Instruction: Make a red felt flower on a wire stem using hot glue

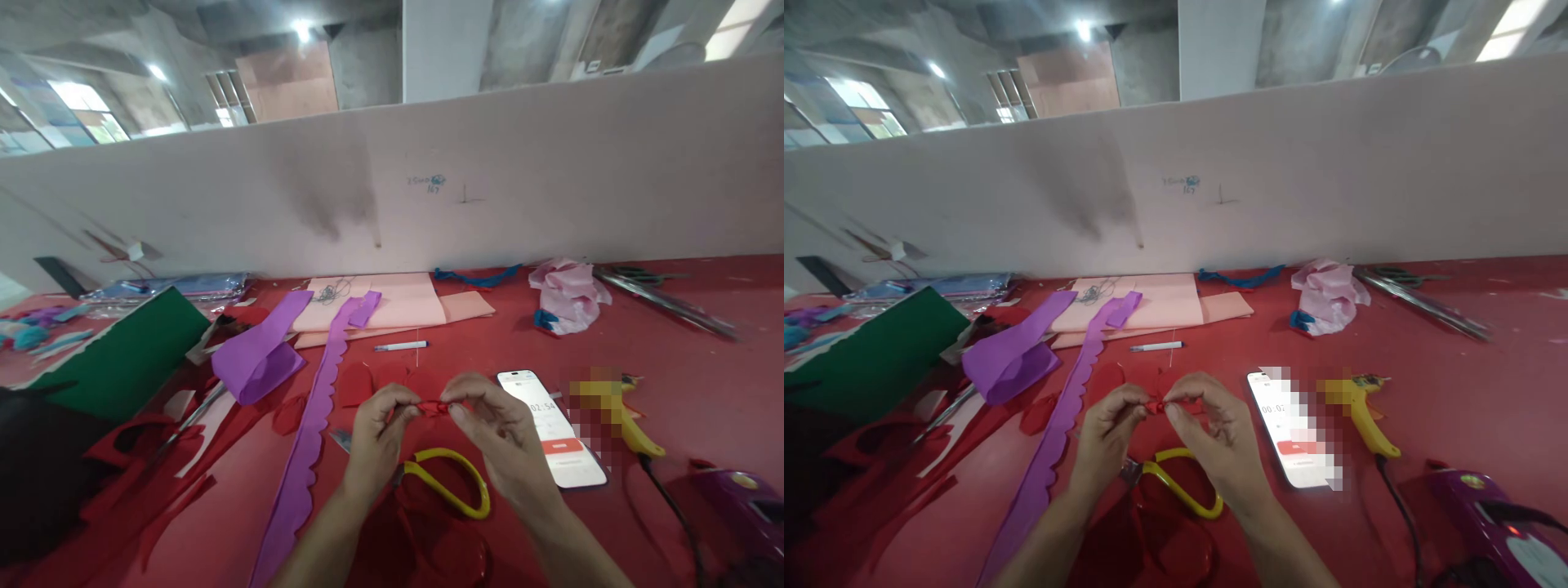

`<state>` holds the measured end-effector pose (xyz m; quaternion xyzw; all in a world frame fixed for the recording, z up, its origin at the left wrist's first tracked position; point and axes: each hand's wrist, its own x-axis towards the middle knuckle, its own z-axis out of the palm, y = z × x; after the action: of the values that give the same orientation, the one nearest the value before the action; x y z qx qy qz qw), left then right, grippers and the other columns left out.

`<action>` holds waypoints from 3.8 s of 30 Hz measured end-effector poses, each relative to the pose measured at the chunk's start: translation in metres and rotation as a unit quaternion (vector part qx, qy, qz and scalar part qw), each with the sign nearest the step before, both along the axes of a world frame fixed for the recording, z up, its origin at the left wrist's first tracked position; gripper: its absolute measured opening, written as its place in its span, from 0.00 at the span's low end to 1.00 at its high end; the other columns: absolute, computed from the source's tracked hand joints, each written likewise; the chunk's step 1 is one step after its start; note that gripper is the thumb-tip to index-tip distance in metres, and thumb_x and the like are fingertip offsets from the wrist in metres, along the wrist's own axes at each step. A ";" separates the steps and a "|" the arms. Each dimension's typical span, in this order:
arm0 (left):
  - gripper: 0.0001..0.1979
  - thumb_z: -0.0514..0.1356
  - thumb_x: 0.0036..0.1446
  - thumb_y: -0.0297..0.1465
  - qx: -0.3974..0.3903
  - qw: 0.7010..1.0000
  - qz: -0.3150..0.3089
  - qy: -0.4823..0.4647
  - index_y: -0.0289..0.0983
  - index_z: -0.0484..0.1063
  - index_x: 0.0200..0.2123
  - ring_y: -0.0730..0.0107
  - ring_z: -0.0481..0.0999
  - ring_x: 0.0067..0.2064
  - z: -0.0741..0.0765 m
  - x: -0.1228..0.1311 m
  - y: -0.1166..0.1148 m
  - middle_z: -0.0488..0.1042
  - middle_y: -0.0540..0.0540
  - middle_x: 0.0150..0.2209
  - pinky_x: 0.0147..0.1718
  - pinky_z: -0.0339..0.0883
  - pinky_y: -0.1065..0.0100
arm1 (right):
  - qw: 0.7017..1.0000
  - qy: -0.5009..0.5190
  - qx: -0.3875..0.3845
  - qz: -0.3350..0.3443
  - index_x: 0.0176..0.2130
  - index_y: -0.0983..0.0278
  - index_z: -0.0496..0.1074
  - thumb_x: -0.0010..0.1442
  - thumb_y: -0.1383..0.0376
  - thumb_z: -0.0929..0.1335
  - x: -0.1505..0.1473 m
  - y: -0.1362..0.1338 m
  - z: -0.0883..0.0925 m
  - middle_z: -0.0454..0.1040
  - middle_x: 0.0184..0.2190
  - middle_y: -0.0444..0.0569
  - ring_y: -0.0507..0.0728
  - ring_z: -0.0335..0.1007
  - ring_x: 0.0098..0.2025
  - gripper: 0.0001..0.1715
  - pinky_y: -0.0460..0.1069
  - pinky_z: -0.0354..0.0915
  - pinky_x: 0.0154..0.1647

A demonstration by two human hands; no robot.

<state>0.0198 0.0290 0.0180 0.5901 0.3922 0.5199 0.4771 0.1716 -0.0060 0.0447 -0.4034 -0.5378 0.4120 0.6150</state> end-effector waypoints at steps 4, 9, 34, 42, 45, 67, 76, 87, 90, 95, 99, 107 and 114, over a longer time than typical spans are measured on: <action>0.04 0.61 0.50 0.30 -0.013 1.000 -0.008 0.009 0.37 0.73 0.26 0.71 0.69 0.30 0.000 0.000 -0.001 0.71 0.48 0.26 0.31 0.63 0.71 | 1.000 0.009 -0.021 -0.012 0.30 0.59 0.73 0.57 0.66 0.68 0.000 0.001 0.002 0.70 0.30 0.46 0.55 0.65 0.35 0.04 0.51 0.62 0.37; 0.04 0.62 0.50 0.30 -0.024 1.000 -0.018 0.003 0.37 0.73 0.25 0.71 0.69 0.29 0.003 0.001 -0.002 0.71 0.49 0.25 0.31 0.63 0.71 | 0.995 0.072 -0.064 0.020 0.28 0.59 0.72 0.56 0.64 0.68 -0.003 0.002 0.001 0.68 0.27 0.44 0.53 0.63 0.32 0.05 0.49 0.61 0.35; 0.06 0.59 0.53 0.30 -0.073 0.997 -0.024 -0.009 0.35 0.74 0.28 0.73 0.67 0.29 -0.003 0.001 0.002 0.72 0.50 0.25 0.30 0.60 0.72 | 0.981 0.146 -0.118 0.050 0.35 0.57 0.75 0.52 0.66 0.72 -0.008 0.003 -0.006 0.75 0.33 0.43 0.52 0.70 0.37 0.07 0.47 0.65 0.40; 0.04 0.59 0.51 0.28 -0.056 0.997 0.038 0.036 0.36 0.74 0.27 0.73 0.67 0.27 0.006 0.006 0.000 0.73 0.50 0.25 0.28 0.60 0.72 | 0.974 0.154 -0.162 0.019 0.32 0.59 0.75 0.51 0.65 0.72 -0.012 0.010 -0.013 0.75 0.31 0.43 0.52 0.69 0.35 0.04 0.48 0.64 0.41; 0.04 0.59 0.51 0.28 -0.041 0.996 0.056 0.047 0.36 0.74 0.27 0.72 0.68 0.28 0.006 0.006 0.000 0.73 0.49 0.26 0.28 0.61 0.72 | 0.975 0.147 -0.167 0.016 0.32 0.60 0.75 0.52 0.64 0.72 -0.013 0.011 -0.014 0.76 0.31 0.44 0.52 0.70 0.35 0.04 0.49 0.65 0.41; 0.04 0.60 0.50 0.27 -0.100 0.994 0.053 0.007 0.36 0.75 0.27 0.76 0.64 0.25 0.000 0.010 -0.004 0.68 0.53 0.21 0.27 0.59 0.74 | 0.921 0.289 -0.256 0.057 0.27 0.62 0.75 0.47 0.66 0.74 -0.014 0.012 -0.013 0.73 0.26 0.42 0.51 0.68 0.30 0.04 0.48 0.63 0.37; 0.04 0.62 0.48 0.30 -0.133 0.990 -0.002 -0.049 0.35 0.75 0.26 0.74 0.63 0.27 -0.009 0.008 -0.002 0.68 0.51 0.22 0.29 0.59 0.72 | 0.958 0.212 -0.195 0.009 0.30 0.61 0.75 0.50 0.66 0.71 -0.012 0.012 -0.015 0.75 0.30 0.44 0.52 0.68 0.33 0.03 0.49 0.63 0.37; 0.06 0.63 0.49 0.31 -0.153 0.981 -0.074 -0.092 0.35 0.74 0.25 0.75 0.62 0.27 -0.014 0.005 0.001 0.68 0.51 0.22 0.29 0.57 0.72 | 0.961 0.187 -0.199 0.045 0.30 0.61 0.76 0.50 0.67 0.70 -0.006 0.008 -0.003 0.75 0.28 0.44 0.52 0.68 0.31 0.03 0.48 0.62 0.36; 0.06 0.63 0.49 0.31 -0.157 0.980 -0.096 -0.083 0.34 0.74 0.24 0.75 0.62 0.26 -0.011 0.001 0.002 0.68 0.50 0.22 0.28 0.55 0.72 | 0.972 0.141 -0.182 0.039 0.29 0.61 0.77 0.50 0.67 0.70 -0.003 0.007 0.002 0.75 0.27 0.43 0.52 0.68 0.31 0.03 0.48 0.63 0.36; 0.06 0.64 0.49 0.32 -0.158 0.977 -0.119 -0.074 0.34 0.74 0.25 0.75 0.62 0.26 -0.010 -0.001 0.003 0.68 0.50 0.22 0.28 0.55 0.72 | 0.968 0.152 -0.192 0.051 0.27 0.61 0.77 0.48 0.68 0.70 -0.001 0.007 0.004 0.75 0.26 0.43 0.52 0.68 0.31 0.03 0.48 0.63 0.36; 0.08 0.64 0.47 0.34 -0.157 0.979 -0.116 -0.058 0.34 0.74 0.26 0.74 0.64 0.27 -0.009 -0.002 0.004 0.69 0.49 0.23 0.29 0.57 0.72 | 0.944 0.200 -0.252 0.076 0.25 0.62 0.76 0.47 0.68 0.69 -0.001 0.008 0.002 0.73 0.24 0.43 0.51 0.66 0.27 0.03 0.47 0.62 0.32; 0.10 0.62 0.50 0.36 -0.124 0.984 -0.131 -0.013 0.35 0.74 0.24 0.72 0.66 0.27 -0.006 -0.008 0.008 0.70 0.49 0.23 0.31 0.59 0.71 | 0.978 0.090 -0.180 0.054 0.28 0.58 0.78 0.48 0.67 0.70 0.003 0.006 0.010 0.76 0.27 0.43 0.53 0.70 0.32 0.05 0.49 0.65 0.37; 0.10 0.62 0.50 0.36 -0.108 0.982 -0.154 0.015 0.34 0.73 0.24 0.70 0.67 0.30 -0.003 -0.010 0.010 0.69 0.47 0.24 0.32 0.61 0.69 | 0.984 0.024 -0.169 0.049 0.28 0.58 0.77 0.48 0.68 0.68 0.005 0.006 0.008 0.76 0.26 0.43 0.54 0.70 0.31 0.07 0.49 0.65 0.35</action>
<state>0.0095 0.0390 0.0152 0.5962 0.3570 0.3862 0.6066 0.1766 0.0005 0.0525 -0.4650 -0.4648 0.5359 0.5297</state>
